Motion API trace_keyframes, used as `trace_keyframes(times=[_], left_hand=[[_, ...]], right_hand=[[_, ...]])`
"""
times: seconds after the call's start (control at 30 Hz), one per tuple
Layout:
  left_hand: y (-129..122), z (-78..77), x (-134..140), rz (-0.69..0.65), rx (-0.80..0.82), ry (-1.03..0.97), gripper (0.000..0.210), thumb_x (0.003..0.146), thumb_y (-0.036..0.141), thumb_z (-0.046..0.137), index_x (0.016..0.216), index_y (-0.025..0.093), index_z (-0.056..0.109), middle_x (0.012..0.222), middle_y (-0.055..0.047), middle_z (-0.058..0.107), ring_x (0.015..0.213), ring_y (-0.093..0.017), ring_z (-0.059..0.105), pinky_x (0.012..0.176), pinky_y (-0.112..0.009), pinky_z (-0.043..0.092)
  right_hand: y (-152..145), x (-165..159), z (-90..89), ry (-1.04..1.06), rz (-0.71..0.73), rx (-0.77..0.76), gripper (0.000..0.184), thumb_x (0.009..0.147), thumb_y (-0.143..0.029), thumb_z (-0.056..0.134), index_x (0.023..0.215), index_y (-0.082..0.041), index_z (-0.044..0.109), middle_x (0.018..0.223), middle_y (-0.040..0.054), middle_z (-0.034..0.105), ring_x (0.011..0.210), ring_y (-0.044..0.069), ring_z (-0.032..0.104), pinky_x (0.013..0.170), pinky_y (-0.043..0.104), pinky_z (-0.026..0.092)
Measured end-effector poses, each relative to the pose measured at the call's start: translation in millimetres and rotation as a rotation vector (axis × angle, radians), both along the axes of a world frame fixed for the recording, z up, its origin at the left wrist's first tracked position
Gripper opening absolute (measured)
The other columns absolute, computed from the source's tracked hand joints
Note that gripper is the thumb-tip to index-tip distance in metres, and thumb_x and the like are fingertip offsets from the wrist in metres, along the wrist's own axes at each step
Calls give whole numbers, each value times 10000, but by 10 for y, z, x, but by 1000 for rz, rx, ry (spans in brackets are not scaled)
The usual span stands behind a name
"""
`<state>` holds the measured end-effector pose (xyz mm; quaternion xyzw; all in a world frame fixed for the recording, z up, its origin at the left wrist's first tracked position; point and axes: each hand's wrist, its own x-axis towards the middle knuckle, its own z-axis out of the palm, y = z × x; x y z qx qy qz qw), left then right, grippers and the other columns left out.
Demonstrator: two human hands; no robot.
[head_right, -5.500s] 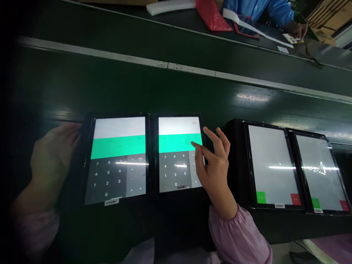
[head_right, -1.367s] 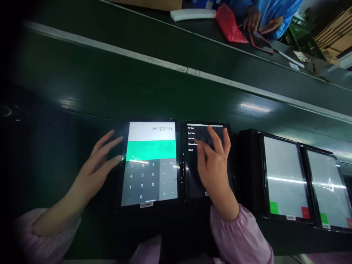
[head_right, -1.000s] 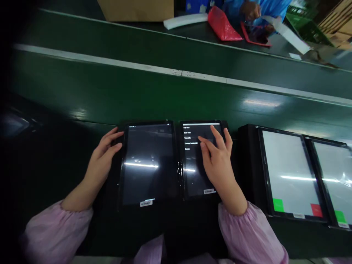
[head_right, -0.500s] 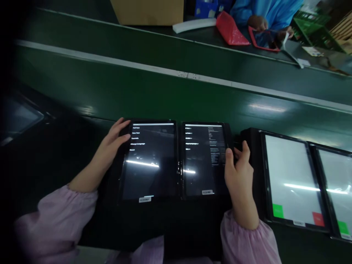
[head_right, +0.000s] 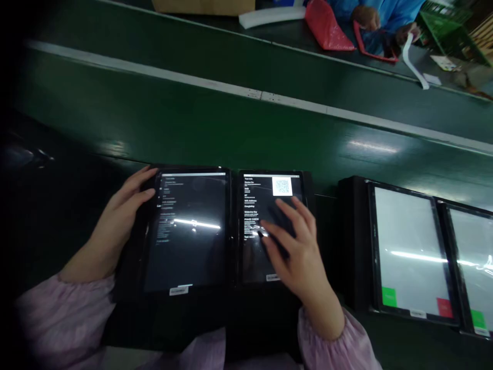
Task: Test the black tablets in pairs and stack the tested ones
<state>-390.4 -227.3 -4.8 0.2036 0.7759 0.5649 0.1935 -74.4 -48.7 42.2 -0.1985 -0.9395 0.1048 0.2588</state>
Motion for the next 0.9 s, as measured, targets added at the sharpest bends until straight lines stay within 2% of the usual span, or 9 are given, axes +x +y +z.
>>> trace_keyframes(times=[0.07,0.13,0.27,0.37,0.5,0.6,0.77,0.9], left_hand=[[4,0,5,0,12,-16,365,795,357,759,1156,335,803,1623,-23,575,1607,-339,393,1370,-514,230],[3,-5,12,2,27,-30,368,797,345,758,1162,339,807,1629,-14,570,1602,-332,400,1369,-503,233],[-4,-27,28,22,47,-26,383,806,341,750,1184,341,812,1616,-16,579,1593,-325,414,1364,-496,244],[-15,-50,20,14,44,7,397,817,348,737,1207,344,808,1607,-15,587,1585,-325,426,1364,-495,242],[-42,-89,-30,-32,19,52,443,827,352,702,1263,326,778,1622,-31,575,1589,-318,422,1359,-513,245],[-65,-124,-71,-66,-2,87,475,835,341,681,1303,306,752,1632,-53,558,1595,-321,410,1356,-520,248],[-71,-149,-67,-143,-102,260,583,841,393,696,1411,274,667,1624,-116,534,1595,-356,403,1340,-577,266],[-75,-132,-28,-183,-277,336,892,769,569,800,1554,238,535,1680,-182,431,1618,-415,339,1323,-645,259]], right_hand=[[-124,-87,20,-45,162,-33,230,1059,-264,603,1188,-232,791,1553,136,604,1599,361,387,1151,582,564],[-207,-140,22,-90,256,-62,233,1064,-263,596,1177,-225,796,1586,139,576,1651,357,284,1167,588,557],[-225,-158,5,-121,290,-62,249,1075,-270,578,1155,-236,811,1595,138,574,1684,351,198,1179,620,540],[-163,-138,10,-99,266,-32,234,1072,-264,595,1093,-235,826,1525,120,648,1659,362,279,1161,602,559],[-76,-84,37,35,155,-4,250,1046,-161,623,886,-212,809,1309,76,777,1512,336,532,1110,491,595],[-40,-46,43,121,41,-2,241,1052,-136,599,968,-206,813,1244,78,792,1390,311,646,1045,457,617],[7,-40,42,128,-59,1,245,1071,-174,572,1048,-229,810,1266,77,780,1336,304,685,1024,465,630],[113,-95,30,17,-115,46,238,1083,-321,585,1166,-250,797,1381,111,723,1410,369,614,1098,596,588]])
